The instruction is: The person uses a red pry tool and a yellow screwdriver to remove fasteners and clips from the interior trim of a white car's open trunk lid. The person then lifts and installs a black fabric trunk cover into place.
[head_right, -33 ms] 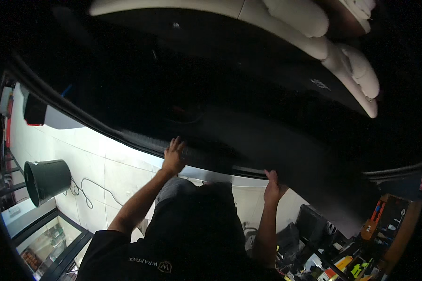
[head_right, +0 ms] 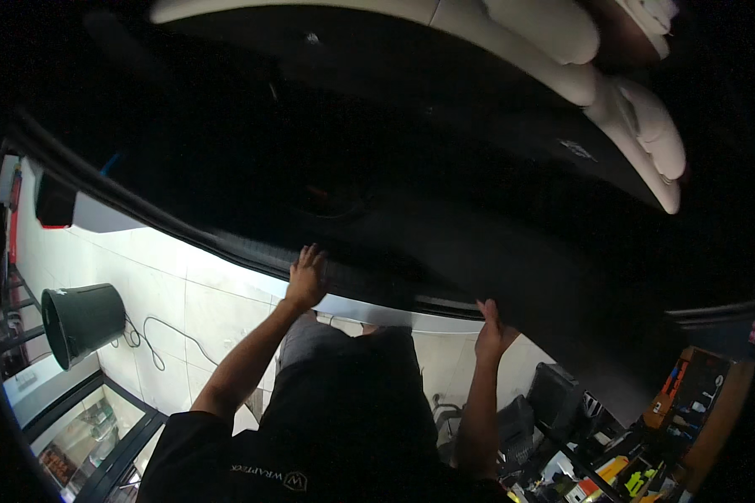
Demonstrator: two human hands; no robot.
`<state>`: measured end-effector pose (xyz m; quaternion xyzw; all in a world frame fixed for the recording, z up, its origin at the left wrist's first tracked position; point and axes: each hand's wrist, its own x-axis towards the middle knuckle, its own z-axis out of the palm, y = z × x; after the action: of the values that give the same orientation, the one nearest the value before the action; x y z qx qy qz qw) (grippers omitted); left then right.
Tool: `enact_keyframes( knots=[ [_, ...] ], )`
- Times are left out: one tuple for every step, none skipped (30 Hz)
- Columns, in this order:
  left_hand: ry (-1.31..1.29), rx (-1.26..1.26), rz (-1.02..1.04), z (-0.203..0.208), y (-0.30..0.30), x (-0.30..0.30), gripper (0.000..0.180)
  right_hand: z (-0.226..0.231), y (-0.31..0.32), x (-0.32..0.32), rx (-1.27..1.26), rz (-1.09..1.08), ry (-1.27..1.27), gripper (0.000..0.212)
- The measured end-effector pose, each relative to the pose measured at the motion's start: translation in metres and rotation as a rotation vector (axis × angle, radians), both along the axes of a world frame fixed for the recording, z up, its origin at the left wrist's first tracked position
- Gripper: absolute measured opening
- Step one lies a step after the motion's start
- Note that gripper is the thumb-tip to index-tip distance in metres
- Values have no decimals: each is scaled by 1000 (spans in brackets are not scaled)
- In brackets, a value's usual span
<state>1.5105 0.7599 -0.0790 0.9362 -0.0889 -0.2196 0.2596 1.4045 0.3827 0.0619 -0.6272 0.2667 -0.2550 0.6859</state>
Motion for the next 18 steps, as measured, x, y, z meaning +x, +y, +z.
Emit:
enact_keyframes(
  knots=[
    [26,40,-9,-19,6,11,72,-9,-5,13,-102,-22,95,60],
    [47,73,-18,-40,2,26,69,-40,-37,18,-393,104,186,62],
    [83,96,-14,-62,-6,49,68,-85,-87,25,-690,238,272,65],
    [119,134,0,-88,-7,66,68,-111,-98,41,-1012,361,343,65],
    [150,164,14,-116,-13,85,67,-132,-110,57,-1350,446,369,66],
    [114,239,23,-153,-13,96,63,-140,-102,92,-1721,510,363,66],
    [112,278,41,-180,-15,108,66,-153,-97,116,-2100,562,349,65],
    [106,299,24,-202,-26,125,69,-175,-112,124,-1582,643,524,61],
    [101,333,34,-218,-35,142,72,-190,-109,147,-1083,578,592,57],
    [149,258,342,-233,-43,161,77,-203,-107,172,-935,509,546,59],
    [193,198,654,-245,-43,181,82,-211,-86,206,-778,442,481,62],
    [240,130,953,-254,-44,197,87,-222,-77,227,-1250,522,574,67],
    [301,15,1267,-263,-39,212,91,-230,-61,250,-1355,497,618,68],
    [355,-107,1580,-271,-33,227,95,-236,-43,273,-1461,471,659,69],
    [396,-237,1892,-281,-25,234,99,-241,-30,292,-1564,443,694,70],
    [396,-394,1868,-297,-14,230,95,-243,-21,306,-1565,480,784,68],
    [380,-563,1843,-322,-1,230,91,-245,-11,327,-1570,517,855,67],
    [353,-730,1807,-349,11,230,87,-253,-1,346,-1572,552,921,65]
  ],
)
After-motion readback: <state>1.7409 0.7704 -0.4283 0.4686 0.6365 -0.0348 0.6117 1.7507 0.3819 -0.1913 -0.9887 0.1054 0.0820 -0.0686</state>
